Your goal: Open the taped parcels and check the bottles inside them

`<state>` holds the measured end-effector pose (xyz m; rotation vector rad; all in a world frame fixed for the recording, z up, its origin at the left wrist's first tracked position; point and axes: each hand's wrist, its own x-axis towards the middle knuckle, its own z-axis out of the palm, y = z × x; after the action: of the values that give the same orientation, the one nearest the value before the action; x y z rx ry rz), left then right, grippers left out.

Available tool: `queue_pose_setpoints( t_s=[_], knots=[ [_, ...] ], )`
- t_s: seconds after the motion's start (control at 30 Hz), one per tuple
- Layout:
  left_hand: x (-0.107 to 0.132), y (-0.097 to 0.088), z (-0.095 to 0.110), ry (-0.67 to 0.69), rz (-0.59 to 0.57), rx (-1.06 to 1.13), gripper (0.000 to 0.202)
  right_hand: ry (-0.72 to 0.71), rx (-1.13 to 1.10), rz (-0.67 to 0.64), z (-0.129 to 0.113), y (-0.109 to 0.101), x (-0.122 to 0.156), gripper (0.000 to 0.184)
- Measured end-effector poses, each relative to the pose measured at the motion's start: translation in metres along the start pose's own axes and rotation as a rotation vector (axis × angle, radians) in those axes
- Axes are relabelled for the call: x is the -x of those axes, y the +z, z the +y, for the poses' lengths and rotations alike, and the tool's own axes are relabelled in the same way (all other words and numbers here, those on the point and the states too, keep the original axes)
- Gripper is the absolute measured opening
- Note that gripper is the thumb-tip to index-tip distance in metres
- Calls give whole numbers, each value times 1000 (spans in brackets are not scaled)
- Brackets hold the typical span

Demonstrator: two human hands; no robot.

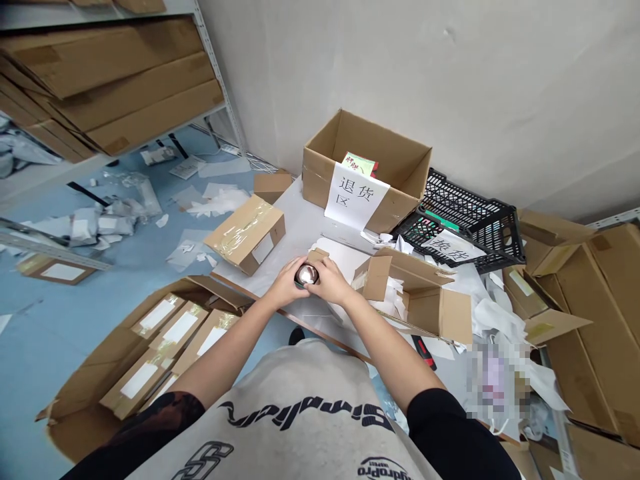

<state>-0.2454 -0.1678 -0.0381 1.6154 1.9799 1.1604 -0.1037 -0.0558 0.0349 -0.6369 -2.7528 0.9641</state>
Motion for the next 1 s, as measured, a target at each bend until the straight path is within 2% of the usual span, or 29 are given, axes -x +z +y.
queue_pose_setpoints(
  t_s=[0.17, 0.23, 0.33, 0.43, 0.6, 0.67, 0.77, 0.9, 1.0],
  knots=[
    [1, -1, 2, 44, 48, -20, 84, -4, 129, 25, 0, -9, 1, 43],
    [1, -1, 3, 56, 46, -31, 86, 27, 202, 49, 1, -8, 1, 43],
    [0, -3, 5, 51, 38, -71, 87, 109, 231, 108, 2, -3, 0, 61],
    [2, -9, 11, 22, 39, -106, 86, 247, 170, 179, 6, 2, 2, 83],
    [12, -20, 25, 53, 112, -35, 69, 371, 62, 187, 12, 8, 6, 91],
    [17, -20, 27, 51, 143, -18, 67, 391, 25, 202, 13, 9, 5, 87],
    [22, -15, 25, 55, 131, -34, 66, 433, -95, 213, 10, 10, 3, 77],
    [24, -6, 23, 58, 172, -68, 61, 492, -431, 255, 4, 11, -1, 52],
    [22, -2, 25, 40, 209, -87, 58, 562, -674, 342, 3, 14, -4, 46]
  ],
)
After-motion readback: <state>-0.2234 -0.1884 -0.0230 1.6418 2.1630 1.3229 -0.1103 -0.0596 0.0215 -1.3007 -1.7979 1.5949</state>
